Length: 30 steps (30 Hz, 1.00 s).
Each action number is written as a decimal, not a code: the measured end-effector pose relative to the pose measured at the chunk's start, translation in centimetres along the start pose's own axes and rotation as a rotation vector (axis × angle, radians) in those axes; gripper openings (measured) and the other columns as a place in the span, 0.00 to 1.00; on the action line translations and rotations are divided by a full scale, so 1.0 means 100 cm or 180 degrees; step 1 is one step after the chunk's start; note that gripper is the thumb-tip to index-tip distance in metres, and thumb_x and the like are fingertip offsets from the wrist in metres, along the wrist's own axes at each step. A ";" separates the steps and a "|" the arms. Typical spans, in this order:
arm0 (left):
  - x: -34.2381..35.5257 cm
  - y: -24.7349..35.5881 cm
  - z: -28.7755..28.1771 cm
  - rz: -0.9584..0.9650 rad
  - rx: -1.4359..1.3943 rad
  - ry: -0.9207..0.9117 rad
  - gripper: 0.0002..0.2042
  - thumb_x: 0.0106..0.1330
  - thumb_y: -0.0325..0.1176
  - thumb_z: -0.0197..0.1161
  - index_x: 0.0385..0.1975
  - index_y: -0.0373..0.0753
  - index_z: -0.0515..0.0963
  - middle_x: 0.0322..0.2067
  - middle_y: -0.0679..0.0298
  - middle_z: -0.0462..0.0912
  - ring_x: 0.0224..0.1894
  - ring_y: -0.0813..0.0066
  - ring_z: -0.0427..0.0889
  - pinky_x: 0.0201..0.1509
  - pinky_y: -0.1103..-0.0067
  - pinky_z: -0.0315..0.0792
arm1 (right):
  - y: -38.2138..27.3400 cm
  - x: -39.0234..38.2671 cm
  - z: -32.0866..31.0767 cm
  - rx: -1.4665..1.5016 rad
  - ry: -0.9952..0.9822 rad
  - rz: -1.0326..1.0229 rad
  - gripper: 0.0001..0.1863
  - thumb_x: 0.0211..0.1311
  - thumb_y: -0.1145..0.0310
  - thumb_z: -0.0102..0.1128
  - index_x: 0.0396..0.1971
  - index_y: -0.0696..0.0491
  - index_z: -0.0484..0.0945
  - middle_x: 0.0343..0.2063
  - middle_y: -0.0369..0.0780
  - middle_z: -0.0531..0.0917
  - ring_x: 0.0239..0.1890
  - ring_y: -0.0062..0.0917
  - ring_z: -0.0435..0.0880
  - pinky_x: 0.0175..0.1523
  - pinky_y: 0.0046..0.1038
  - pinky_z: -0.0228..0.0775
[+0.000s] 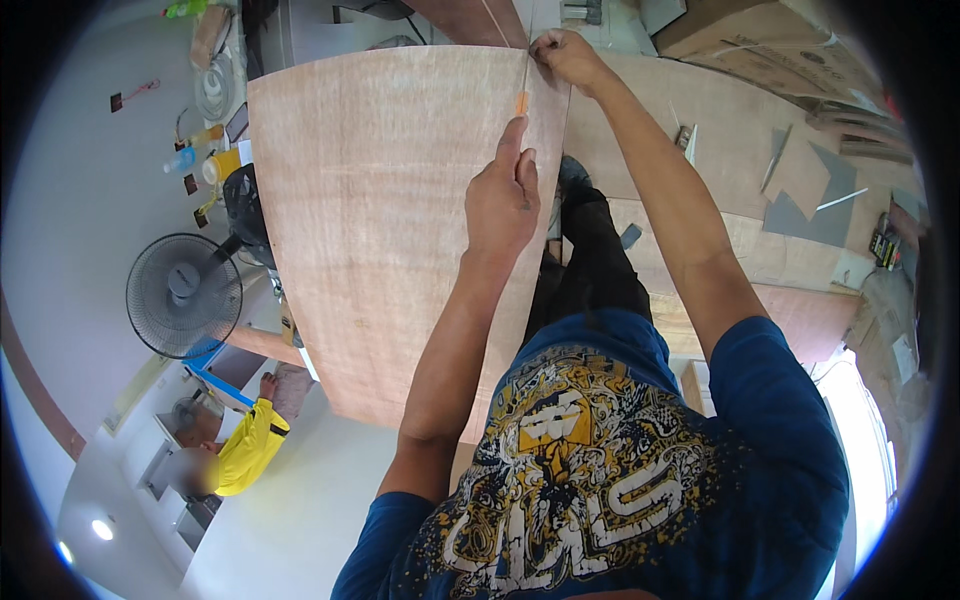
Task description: The person marks a curved line on a large plywood sheet using a thin strip as a guide and a pencil. They then position the sheet on a workbench and cut along the marked line using a hand saw.
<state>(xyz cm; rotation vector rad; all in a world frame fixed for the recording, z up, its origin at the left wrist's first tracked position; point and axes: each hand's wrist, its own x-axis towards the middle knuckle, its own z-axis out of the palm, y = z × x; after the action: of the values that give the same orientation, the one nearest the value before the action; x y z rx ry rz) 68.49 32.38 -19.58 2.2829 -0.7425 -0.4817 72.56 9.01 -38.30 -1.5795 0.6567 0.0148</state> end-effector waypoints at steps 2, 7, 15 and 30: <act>0.006 0.011 -0.005 0.0009 0.0042 -0.0037 0.21 0.74 0.29 0.53 0.66 0.42 0.67 0.28 0.44 0.83 0.30 0.44 0.84 0.34 0.61 0.76 | 0.002 -0.007 -0.001 0.0252 0.0309 -0.0035 0.16 0.67 0.66 0.62 0.49 0.60 0.79 0.36 0.39 0.85 0.41 0.24 0.80 0.50 0.27 0.71; 0.015 0.035 -0.015 -0.0307 0.0073 -0.0251 0.21 0.75 0.30 0.52 0.67 0.41 0.66 0.26 0.45 0.82 0.29 0.44 0.84 0.33 0.61 0.75 | -0.017 -0.052 0.014 0.1236 0.0433 0.1031 0.26 0.69 0.58 0.64 0.57 0.62 0.72 0.36 0.40 0.83 0.41 0.25 0.79 0.48 0.27 0.73; -0.022 0.037 -0.024 -0.0139 0.0304 -0.0355 0.21 0.74 0.27 0.54 0.67 0.39 0.67 0.24 0.45 0.80 0.25 0.50 0.83 0.30 0.67 0.74 | 0.028 -0.027 0.041 0.1716 0.1186 0.0590 0.23 0.69 0.54 0.63 0.48 0.60 0.76 0.36 0.45 0.84 0.38 0.28 0.81 0.45 0.32 0.74; 0.004 0.007 0.006 -0.0085 0.0039 -0.0154 0.21 0.74 0.27 0.55 0.65 0.43 0.69 0.27 0.46 0.81 0.26 0.52 0.84 0.32 0.70 0.76 | 0.016 -0.034 0.049 0.1787 0.1533 0.0511 0.16 0.69 0.59 0.63 0.44 0.58 0.76 0.33 0.39 0.80 0.36 0.24 0.75 0.42 0.31 0.70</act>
<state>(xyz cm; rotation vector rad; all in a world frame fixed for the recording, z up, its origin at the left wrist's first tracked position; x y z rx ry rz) 68.27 31.44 -19.56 2.3023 -0.7413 -0.5478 70.91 14.94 -39.11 -0.9829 1.0559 -0.4089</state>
